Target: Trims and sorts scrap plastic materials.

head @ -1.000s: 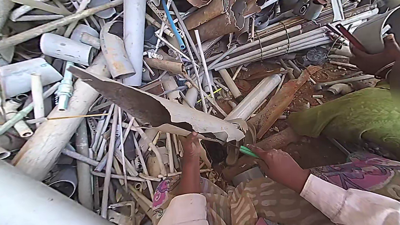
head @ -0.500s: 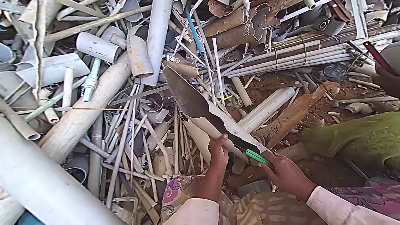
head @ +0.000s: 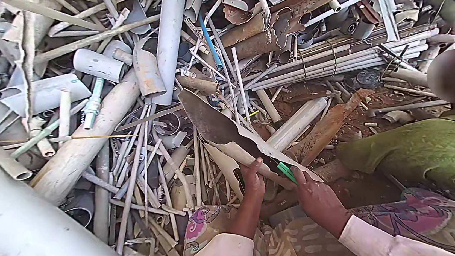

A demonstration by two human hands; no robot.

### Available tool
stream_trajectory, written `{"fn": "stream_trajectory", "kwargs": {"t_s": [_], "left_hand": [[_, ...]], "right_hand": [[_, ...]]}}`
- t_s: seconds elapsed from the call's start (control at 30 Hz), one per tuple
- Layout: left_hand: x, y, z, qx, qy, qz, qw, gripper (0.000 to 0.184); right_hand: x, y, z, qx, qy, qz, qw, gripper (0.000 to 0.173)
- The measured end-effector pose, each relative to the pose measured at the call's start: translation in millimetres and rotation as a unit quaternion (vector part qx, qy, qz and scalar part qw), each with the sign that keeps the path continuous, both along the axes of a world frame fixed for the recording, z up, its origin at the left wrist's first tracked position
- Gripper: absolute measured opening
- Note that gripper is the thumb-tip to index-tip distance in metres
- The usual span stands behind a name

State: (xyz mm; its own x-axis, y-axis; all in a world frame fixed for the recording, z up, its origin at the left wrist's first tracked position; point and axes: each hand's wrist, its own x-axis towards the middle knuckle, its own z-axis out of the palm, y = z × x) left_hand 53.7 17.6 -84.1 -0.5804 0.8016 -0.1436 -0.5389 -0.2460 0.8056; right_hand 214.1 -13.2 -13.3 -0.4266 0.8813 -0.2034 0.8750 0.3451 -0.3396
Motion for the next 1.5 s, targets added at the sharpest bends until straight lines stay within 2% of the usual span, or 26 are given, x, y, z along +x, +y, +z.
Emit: {"fn": "stream_trajectory", "kwargs": {"t_s": [0.03,0.07,0.17,0.2,0.3,0.37,0.4,0.47,0.53,0.67,0.83,1.03,1.27,1.33,1.4,1.5], "left_hand": [[-0.9,0.7,-1.0,0.005,0.008,0.002,1.000,0.083],[-2.7,1.5,-2.1,0.011,0.016,0.003,1.000,0.084],[-11.3,3.2,-6.5,0.028,0.028,-0.007,0.999,0.089],[-13.6,4.1,-8.0,0.032,0.021,-0.008,0.999,0.089],[-18.6,3.2,-10.8,0.036,-0.006,-0.013,0.999,0.083],[-20.4,2.0,-10.6,0.041,-0.020,-0.020,0.999,0.080],[-20.6,1.8,-10.1,0.045,-0.024,-0.021,0.998,0.081],[-20.0,2.6,-8.4,0.053,-0.026,-0.023,0.998,0.082],[-20.4,4.7,-6.6,0.061,-0.025,-0.020,0.998,0.079],[-22.3,5.3,-10.1,0.060,-0.027,-0.022,0.998,0.082],[-25.7,2.3,-5.7,0.047,-0.004,-0.023,0.999,0.080],[-24.0,5.0,-6.3,-0.001,0.014,0.018,1.000,0.071],[-13.1,4.6,-9.9,-0.059,0.064,0.052,0.995,0.078],[-12.7,4.7,-10.4,-0.063,0.066,0.048,0.995,0.081],[-11.3,4.9,-10.4,-0.059,0.065,0.032,0.996,0.084],[-8.9,3.5,-9.5,-0.055,0.084,0.005,0.995,0.091]], "right_hand": [[2.5,0.8,-8.2,0.043,0.037,0.010,0.998,0.051],[3.9,3.1,-11.4,0.045,0.042,0.019,0.998,0.055],[7.3,12.7,-5.7,-0.048,0.035,0.050,0.997,0.057],[10.2,15.1,-4.7,-0.069,0.063,0.059,0.994,0.055],[22.2,21.2,0.4,-0.060,0.104,0.096,0.988,0.051],[28.6,24.3,9.1,-0.028,0.073,0.099,0.992,0.051],[30.0,22.4,8.5,0.018,0.069,0.090,0.993,0.052],[27.8,14.0,-3.0,0.130,0.090,0.068,0.985,0.054],[20.4,3.4,-13.3,0.167,0.096,0.065,0.979,0.058],[15.8,-4.5,-3.3,0.039,0.073,0.122,0.989,0.055],[26.1,2.6,1.9,0.120,0.044,0.071,0.989,0.056],[23.9,7.6,20.0,-0.086,-0.001,0.119,0.989,0.056],[28.8,18.3,19.7,-0.102,-0.038,0.064,0.992,0.052],[29.8,15.0,18.1,-0.074,-0.008,0.048,0.996,0.050],[32.3,10.1,10.4,0.034,0.060,0.031,0.997,0.048],[34.9,8.6,0.8,0.199,0.155,0.035,0.967,0.045]]}}
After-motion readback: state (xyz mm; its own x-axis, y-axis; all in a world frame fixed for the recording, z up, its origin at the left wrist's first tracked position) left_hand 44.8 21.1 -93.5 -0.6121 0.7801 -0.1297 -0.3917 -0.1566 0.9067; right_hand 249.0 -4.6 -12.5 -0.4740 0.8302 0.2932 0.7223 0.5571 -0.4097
